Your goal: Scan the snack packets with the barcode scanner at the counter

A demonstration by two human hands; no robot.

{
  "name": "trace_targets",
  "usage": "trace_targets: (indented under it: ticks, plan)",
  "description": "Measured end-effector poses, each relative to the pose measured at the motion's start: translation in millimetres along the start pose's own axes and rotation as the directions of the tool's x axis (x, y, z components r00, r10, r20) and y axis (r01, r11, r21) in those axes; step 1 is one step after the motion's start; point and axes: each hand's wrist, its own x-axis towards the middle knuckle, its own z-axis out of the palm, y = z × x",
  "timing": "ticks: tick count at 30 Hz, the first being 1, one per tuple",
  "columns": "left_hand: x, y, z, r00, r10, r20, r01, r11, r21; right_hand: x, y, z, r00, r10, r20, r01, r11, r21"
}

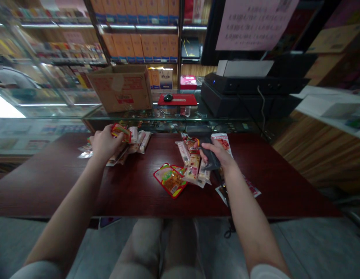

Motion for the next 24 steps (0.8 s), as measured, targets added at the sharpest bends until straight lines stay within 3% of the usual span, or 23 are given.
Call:
trace_targets:
  ticks: [5, 10, 13, 15, 17, 19, 20, 22, 24]
  plan:
    - [-8, -12, 4.8, 1.0, 0.024, -0.016, -0.022, 0.995, 0.1, 0, 2, 0, 0.999, -0.016, -0.035, 0.018, 0.998, 0.055]
    - [-13, -6, -1.8, 0.989, 0.146, -0.015, -0.143, 0.981, 0.13, -5, -9, 0, 0.989, -0.082, -0.122, 0.085, 0.996, 0.021]
    - [-21, 10, -0.5, 0.963, 0.267, -0.021, -0.265, 0.962, 0.058, -11, -17, -1, 0.977, -0.126, -0.173, 0.125, 0.992, -0.017]
    - [-29, 30, 7.4, 0.92, 0.391, -0.007, -0.391, 0.919, -0.043, -16, -22, -2, 0.974, -0.117, -0.193, 0.112, 0.993, -0.037]
    - [-37, 58, 22.2, 0.862, 0.501, 0.076, -0.477, 0.853, -0.209, -20, -26, -1, 0.974, -0.084, -0.209, 0.072, 0.995, -0.065]
    - [-42, 90, 42.3, 0.833, 0.51, 0.216, -0.385, 0.813, -0.437, -23, -28, 1, 0.971, -0.053, -0.234, 0.031, 0.995, -0.097]
    - [-43, 106, 53.4, 0.811, 0.492, 0.316, -0.274, 0.797, -0.539, -25, -29, 2, 0.967, -0.047, -0.25, 0.02, 0.994, -0.109]
    - [-45, 137, 75.1, 0.72, 0.466, 0.514, -0.015, 0.751, -0.66, -27, -29, 6, 0.96, -0.037, -0.277, 0.004, 0.993, -0.119]
    - [-48, 161, 93.1, 0.679, 0.405, 0.612, 0.271, 0.637, -0.722, -31, -27, 9, 0.948, -0.046, -0.314, 0.011, 0.994, -0.113]
